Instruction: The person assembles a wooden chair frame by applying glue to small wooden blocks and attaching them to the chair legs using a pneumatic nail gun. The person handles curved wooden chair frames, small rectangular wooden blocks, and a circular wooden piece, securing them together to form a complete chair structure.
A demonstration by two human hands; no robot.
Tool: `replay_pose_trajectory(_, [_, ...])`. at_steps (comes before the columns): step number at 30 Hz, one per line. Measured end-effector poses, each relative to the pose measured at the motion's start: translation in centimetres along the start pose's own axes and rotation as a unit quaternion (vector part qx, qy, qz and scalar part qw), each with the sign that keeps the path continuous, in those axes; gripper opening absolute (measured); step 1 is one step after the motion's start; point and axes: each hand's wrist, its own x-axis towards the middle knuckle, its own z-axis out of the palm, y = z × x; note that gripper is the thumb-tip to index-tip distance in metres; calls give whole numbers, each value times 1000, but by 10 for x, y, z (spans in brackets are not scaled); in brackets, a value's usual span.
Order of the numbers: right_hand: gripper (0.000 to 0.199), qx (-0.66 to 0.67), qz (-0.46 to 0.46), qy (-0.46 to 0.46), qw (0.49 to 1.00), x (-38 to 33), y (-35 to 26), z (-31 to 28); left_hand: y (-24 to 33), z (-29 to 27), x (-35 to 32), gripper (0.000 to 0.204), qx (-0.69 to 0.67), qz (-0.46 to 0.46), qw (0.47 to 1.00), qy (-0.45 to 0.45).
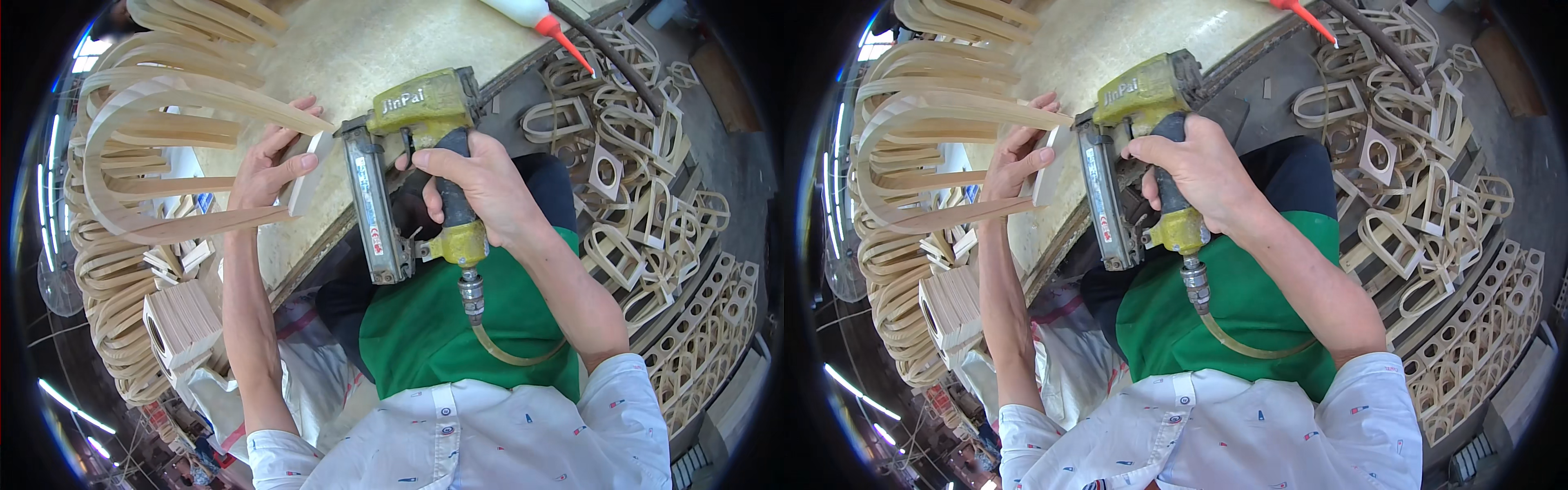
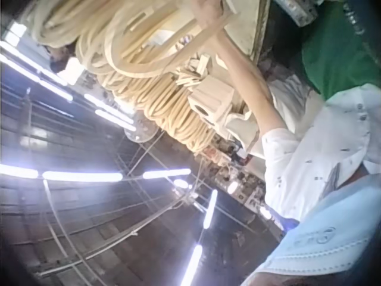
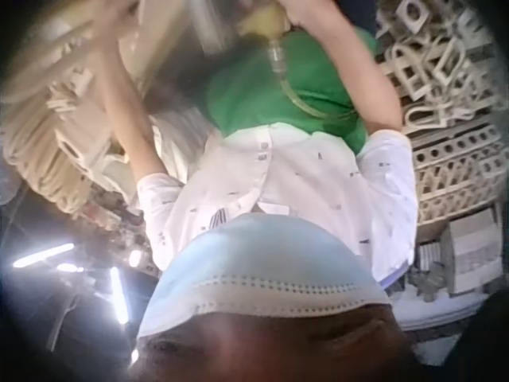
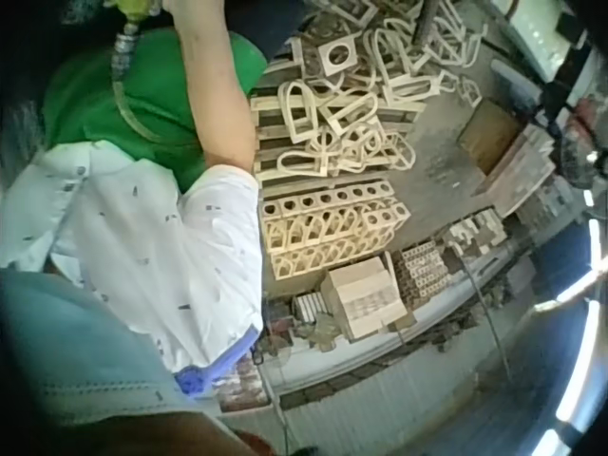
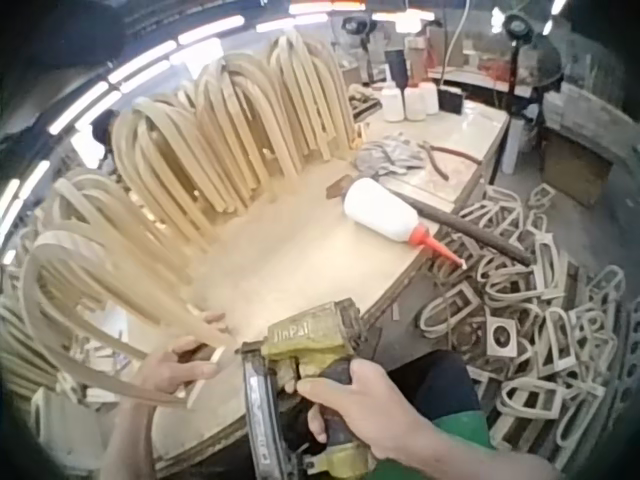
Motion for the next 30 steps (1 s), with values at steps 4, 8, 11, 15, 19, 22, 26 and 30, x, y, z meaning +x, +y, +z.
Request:
replay_pose_trajectory(4, [26, -36, -70, 6, 997, -13, -20, 2, -1, -3, -2, 58, -17, 3, 1000, -8])
replay_pose_trajectory(8, [30, -128, -110, -8, 986, -39, -65, 10, -13, -7, 0, 57, 47, 42, 998, -15])
replay_pose_trajectory(11, [30, -286, -99, -31, 953, -37, -93, 18, -9, -5, 6, 56, 22, 39, 999, -21])
replay_pose_trajectory(15, [34, -573, -202, -81, 790, -40, -95, 39, -16, -7, 3, 56, 22, 69, 997, -20])
replay_pose_trajectory(19, [54, -730, -397, -165, 532, -24, -62, 32, -21, -7, 5, 54, 31, 80, 996, -22])
replay_pose_trajectory(22, [46, -780, -453, -172, 397, -8, -41, 26, -19, -6, 4, 52, 58, 85, 995, -10])
replay_pose_trajectory(26, [42, -795, -468, -184, 340, 4, -29, 19, -15, -6, 3, 51, 87, 74, 993, -6])
replay_pose_trajectory(30, [43, -796, -460, -185, 348, 5, -27, 19, -12, -6, 2, 55, 84, 68, 994, -5])
